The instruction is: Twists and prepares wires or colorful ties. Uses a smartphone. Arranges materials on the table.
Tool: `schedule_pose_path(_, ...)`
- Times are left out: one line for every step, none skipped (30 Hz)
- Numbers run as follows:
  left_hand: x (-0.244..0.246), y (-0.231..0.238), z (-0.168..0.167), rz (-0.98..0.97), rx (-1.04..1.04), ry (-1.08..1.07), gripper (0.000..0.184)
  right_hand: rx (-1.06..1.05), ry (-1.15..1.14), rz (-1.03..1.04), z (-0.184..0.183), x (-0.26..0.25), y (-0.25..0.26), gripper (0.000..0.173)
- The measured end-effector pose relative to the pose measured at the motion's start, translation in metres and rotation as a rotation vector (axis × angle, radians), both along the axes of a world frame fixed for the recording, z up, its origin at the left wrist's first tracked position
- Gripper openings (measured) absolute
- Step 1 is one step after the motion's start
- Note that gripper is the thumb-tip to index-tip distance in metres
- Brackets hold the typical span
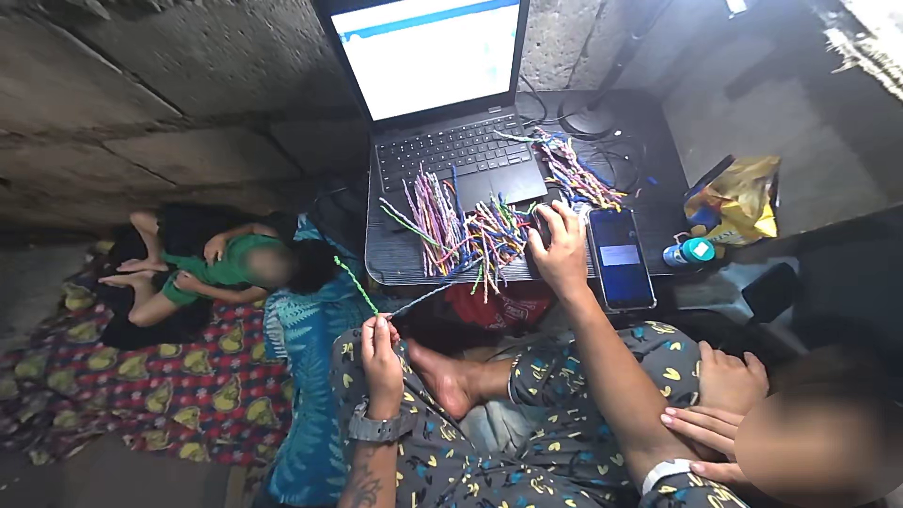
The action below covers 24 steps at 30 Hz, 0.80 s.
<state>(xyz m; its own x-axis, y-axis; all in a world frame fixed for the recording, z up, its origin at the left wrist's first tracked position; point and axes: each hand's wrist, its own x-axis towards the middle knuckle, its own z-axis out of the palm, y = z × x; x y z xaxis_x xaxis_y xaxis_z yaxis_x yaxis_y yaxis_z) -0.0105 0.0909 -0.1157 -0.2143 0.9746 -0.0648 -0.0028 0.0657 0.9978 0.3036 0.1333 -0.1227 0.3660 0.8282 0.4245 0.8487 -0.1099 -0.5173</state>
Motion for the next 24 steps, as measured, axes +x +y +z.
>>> schedule_pose_path(0.0, 0.0, 0.0, -0.001, 0.0, 0.012, 0.025, -0.002, 0.0, -0.001, -0.001, 0.0, 0.0, 0.041)
schedule_pose_path(0.0, -0.001, 0.0, -0.001, -0.003, 0.025, 0.026, -0.004, 0.004, -0.001, 0.0, 0.0, 0.0, 0.041)
schedule_pose_path(0.0, -0.001, 0.001, -0.004, -0.005, 0.037, 0.026, -0.008, 0.006, -0.003, 0.0, 0.001, 0.0, 0.041)
schedule_pose_path(-0.001, -0.002, 0.001, -0.003, -0.003, 0.043, 0.026, -0.01, 0.011, -0.005, 0.0, 0.0, 0.0, 0.041)
schedule_pose_path(-0.001, -0.002, 0.001, -0.004, 0.0, 0.044, 0.026, -0.008, 0.015, -0.006, 0.0, 0.0, 0.0, 0.041)
schedule_pose_path(-0.002, -0.002, 0.001, -0.004, 0.006, 0.043, 0.026, -0.008, 0.019, -0.006, 0.0, 0.0, 0.0, 0.042)
schedule_pose_path(-0.002, -0.003, 0.001, -0.004, 0.012, 0.043, 0.026, -0.015, 0.025, -0.009, 0.0, 0.0, 0.0, 0.042)
schedule_pose_path(-0.002, -0.003, 0.002, -0.006, 0.011, 0.04, 0.025, -0.019, 0.029, -0.012, 0.0, 0.0, 0.0, 0.042)
schedule_pose_path(-0.002, -0.003, 0.003, -0.006, 0.01, 0.034, 0.025, -0.019, 0.03, -0.016, 0.0, 0.0, 0.0, 0.042)
schedule_pose_path(-0.002, -0.004, 0.003, -0.006, 0.011, 0.027, 0.025, -0.021, 0.032, -0.02, 0.0, 0.0, 0.0, 0.042)
schedule_pose_path(-0.002, -0.004, 0.004, -0.006, 0.013, 0.023, 0.025, -0.02, 0.03, -0.026, 0.0, 0.0, 0.0, 0.042)
schedule_pose_path(-0.003, -0.004, 0.004, -0.007, 0.018, 0.017, 0.025, -0.021, 0.028, -0.033, 0.0, 0.0, 0.001, 0.041)
schedule_pose_path(-0.003, -0.005, 0.004, -0.004, 0.023, 0.016, 0.025, -0.022, 0.032, -0.034, 0.0, 0.0, 0.001, 0.041)
schedule_pose_path(-0.003, -0.005, 0.004, 0.0, 0.026, 0.015, 0.025, -0.025, 0.037, -0.035, 0.0, 0.0, 0.001, 0.041)
schedule_pose_path(-0.003, -0.006, 0.005, 0.003, 0.028, 0.017, 0.025, -0.025, 0.044, -0.035, 0.001, 0.0, 0.001, 0.041)
schedule_pose_path(-0.002, -0.006, 0.007, 0.005, 0.028, 0.019, 0.025, -0.024, 0.049, -0.036, 0.001, -0.001, 0.001, 0.041)
schedule_pose_path(-0.002, -0.007, 0.007, 0.007, 0.03, 0.026, 0.024, -0.021, 0.054, -0.037, 0.001, -0.001, 0.001, 0.042)
schedule_pose_path(-0.002, -0.007, 0.007, 0.005, 0.032, 0.037, 0.024, -0.023, 0.06, -0.04, 0.002, -0.001, 0.001, 0.041)
schedule_pose_path(-0.003, -0.008, 0.007, 0.0, 0.036, 0.052, 0.024, -0.026, 0.069, -0.041, 0.002, -0.001, 0.001, 0.041)
schedule_pose_path(-0.003, -0.009, 0.006, -0.007, 0.041, 0.07, 0.024, -0.027, 0.08, -0.041, 0.002, -0.001, 0.001, 0.041)
schedule_pose_path(-0.003, -0.009, 0.005, -0.016, 0.045, 0.086, 0.024, -0.023, 0.088, -0.04, 0.002, 0.0, 0.001, 0.041)
schedule_pose_path(-0.003, -0.01, 0.005, -0.024, 0.052, 0.094, 0.023, -0.022, 0.093, -0.039, 0.002, 0.0, 0.001, 0.04)
schedule_pose_path(-0.003, -0.012, 0.006, -0.031, 0.057, 0.093, 0.022, -0.023, 0.1, -0.037, 0.002, 0.0, 0.001, 0.04)
schedule_pose_path(-0.004, -0.014, 0.008, -0.038, 0.055, 0.084, 0.021, -0.036, 0.117, -0.033, 0.005, -0.001, 0.001, 0.04)
